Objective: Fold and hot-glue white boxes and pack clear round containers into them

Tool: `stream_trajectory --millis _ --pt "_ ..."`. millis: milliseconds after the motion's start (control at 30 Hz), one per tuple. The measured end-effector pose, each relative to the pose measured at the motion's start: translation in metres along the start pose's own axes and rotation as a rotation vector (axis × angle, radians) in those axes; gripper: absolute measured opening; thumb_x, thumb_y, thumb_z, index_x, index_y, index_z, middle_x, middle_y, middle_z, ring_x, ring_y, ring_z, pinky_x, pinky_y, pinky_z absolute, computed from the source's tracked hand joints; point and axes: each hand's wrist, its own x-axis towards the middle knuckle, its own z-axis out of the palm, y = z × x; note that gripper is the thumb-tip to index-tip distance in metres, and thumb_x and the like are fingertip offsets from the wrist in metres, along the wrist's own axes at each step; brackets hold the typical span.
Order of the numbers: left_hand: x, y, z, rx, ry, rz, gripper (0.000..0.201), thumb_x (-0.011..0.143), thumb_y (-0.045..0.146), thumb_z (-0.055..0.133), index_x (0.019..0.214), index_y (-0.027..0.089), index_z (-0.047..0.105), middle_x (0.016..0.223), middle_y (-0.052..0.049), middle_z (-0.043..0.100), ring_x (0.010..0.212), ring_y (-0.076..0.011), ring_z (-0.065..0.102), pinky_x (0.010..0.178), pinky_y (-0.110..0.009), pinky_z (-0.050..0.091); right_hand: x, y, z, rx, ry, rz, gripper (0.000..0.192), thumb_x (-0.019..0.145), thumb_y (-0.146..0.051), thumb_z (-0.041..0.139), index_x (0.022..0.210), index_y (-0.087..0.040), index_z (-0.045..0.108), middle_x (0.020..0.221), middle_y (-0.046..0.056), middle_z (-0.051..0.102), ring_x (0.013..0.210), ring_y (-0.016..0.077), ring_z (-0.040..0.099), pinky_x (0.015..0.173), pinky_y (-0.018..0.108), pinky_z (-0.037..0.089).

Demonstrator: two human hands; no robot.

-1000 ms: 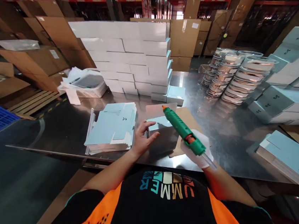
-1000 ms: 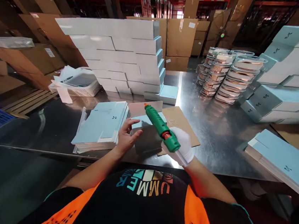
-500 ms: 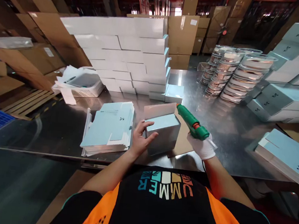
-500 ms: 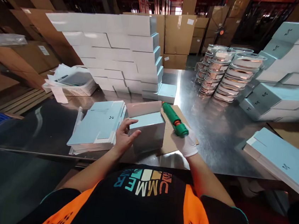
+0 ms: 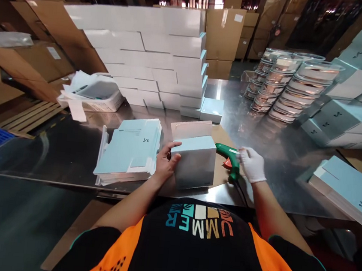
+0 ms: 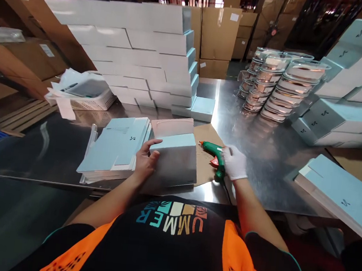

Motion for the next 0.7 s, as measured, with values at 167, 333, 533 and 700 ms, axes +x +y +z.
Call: stream_trajectory --millis 167,333,533,700 --pt "0.000 -0.011 0.012 -0.037 -0.074 0.070 0.077 0.087 0.093 0.068 0.112 0.022 0.079 0.113 -0.011 0.077 0.106 -0.0274 0.073 0.092 -0.037 0.058 -0.001 -0.038 0.062 0.131 -0.323 -0.138 0.088 0.086 -0.088 0.074 0.145 -0.023 0.065 0.140 0.015 0.078 0.131 0.0330 0.073 0.110 0.047 0.063" --pt "0.001 -0.023 0.018 -0.160 -0.011 0.134 0.064 0.086 0.082 0.082 0.108 0.023 0.069 0.129 -0.014 0.073 0.132 -0.0298 0.073 0.110 -0.043 0.059 0.003 -0.037 0.068 0.080 -0.462 -0.266 0.096 0.069 -0.085 0.093 0.134 -0.020 0.066 0.140 0.019 0.076 0.137 0.0394 0.069 0.119 0.055 0.057" --pt "0.012 -0.019 -0.002 -0.200 -0.188 0.236 0.054 0.081 0.075 0.091 0.102 0.027 0.077 0.116 -0.010 0.078 0.121 -0.0306 0.078 0.112 -0.055 0.062 -0.003 -0.023 0.047 -0.008 -0.545 -0.576 0.037 0.098 -0.061 0.081 0.114 -0.028 0.080 0.170 0.015 0.058 0.158 0.0371 0.057 0.132 0.063 0.043" --pt "0.015 -0.014 -0.026 -0.035 -0.337 0.291 0.047 0.086 0.074 0.085 0.096 0.029 0.084 0.109 -0.011 0.083 0.129 -0.0366 0.075 0.115 -0.068 0.059 -0.011 -0.030 0.050 -0.111 -0.615 -0.655 0.024 0.107 -0.050 0.069 0.114 -0.035 0.087 0.154 0.009 0.072 0.148 0.0326 0.064 0.131 0.062 0.046"
